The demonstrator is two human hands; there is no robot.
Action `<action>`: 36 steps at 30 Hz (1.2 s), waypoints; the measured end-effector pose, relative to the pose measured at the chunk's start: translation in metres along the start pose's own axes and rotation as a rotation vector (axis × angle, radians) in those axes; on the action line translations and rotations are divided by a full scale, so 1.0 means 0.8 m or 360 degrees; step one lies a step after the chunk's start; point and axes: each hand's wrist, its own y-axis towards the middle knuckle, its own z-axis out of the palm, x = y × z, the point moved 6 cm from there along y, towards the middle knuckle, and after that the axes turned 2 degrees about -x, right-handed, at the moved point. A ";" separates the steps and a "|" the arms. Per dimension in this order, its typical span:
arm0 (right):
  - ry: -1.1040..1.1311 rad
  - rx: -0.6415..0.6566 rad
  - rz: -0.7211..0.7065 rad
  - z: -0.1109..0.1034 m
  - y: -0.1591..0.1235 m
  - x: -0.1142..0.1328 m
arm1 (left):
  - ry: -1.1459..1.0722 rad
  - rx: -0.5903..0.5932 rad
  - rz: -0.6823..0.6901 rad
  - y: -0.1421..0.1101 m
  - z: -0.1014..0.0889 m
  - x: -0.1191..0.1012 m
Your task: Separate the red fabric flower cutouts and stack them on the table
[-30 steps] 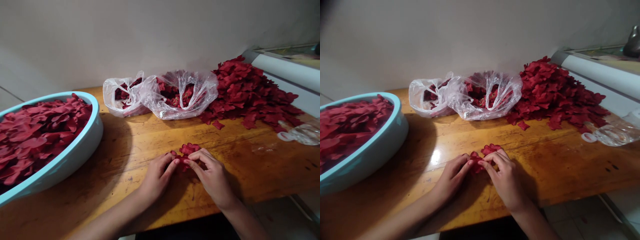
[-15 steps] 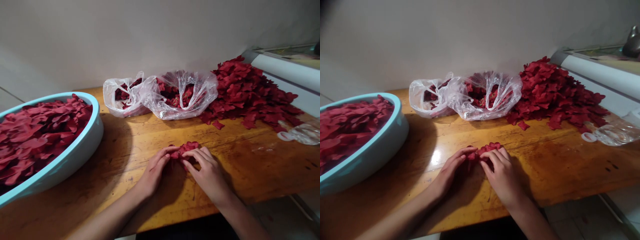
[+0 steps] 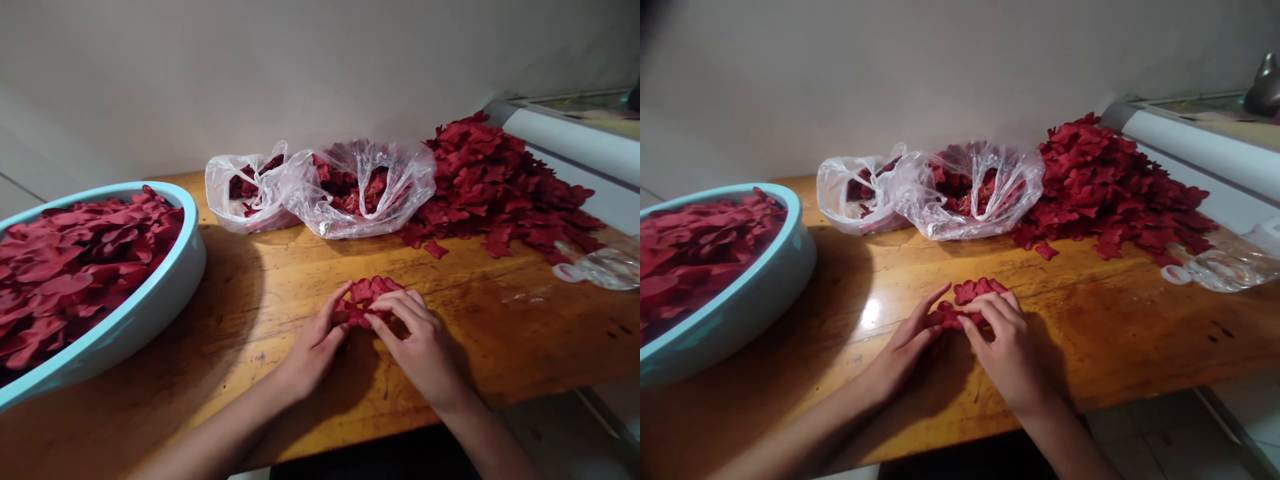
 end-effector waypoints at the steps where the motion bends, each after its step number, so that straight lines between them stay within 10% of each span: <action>1: -0.0035 -0.0073 0.0031 -0.003 0.000 -0.006 | -0.0073 0.0017 0.0015 -0.001 0.001 -0.002; 10: -0.0152 -0.0700 0.0020 -0.026 -0.013 -0.012 | -0.0796 -0.0303 -0.0324 0.009 -0.009 0.020; 16: -0.0156 -0.0364 -0.0971 -0.028 -0.048 0.069 | -0.0392 -0.0430 -0.0008 0.043 -0.009 -0.035; 21: -0.0008 -0.0345 -0.1460 -0.018 -0.077 0.083 | 0.0479 0.0129 0.0713 0.104 0.082 -0.102; 26: 0.0115 -0.0632 -0.1544 -0.012 -0.089 0.074 | 0.1327 0.0771 0.1226 0.149 0.192 -0.103; 36: 0.0015 -0.0575 -0.1491 -0.016 -0.091 0.072 | 0.1821 0.0935 0.1167 0.166 0.234 -0.098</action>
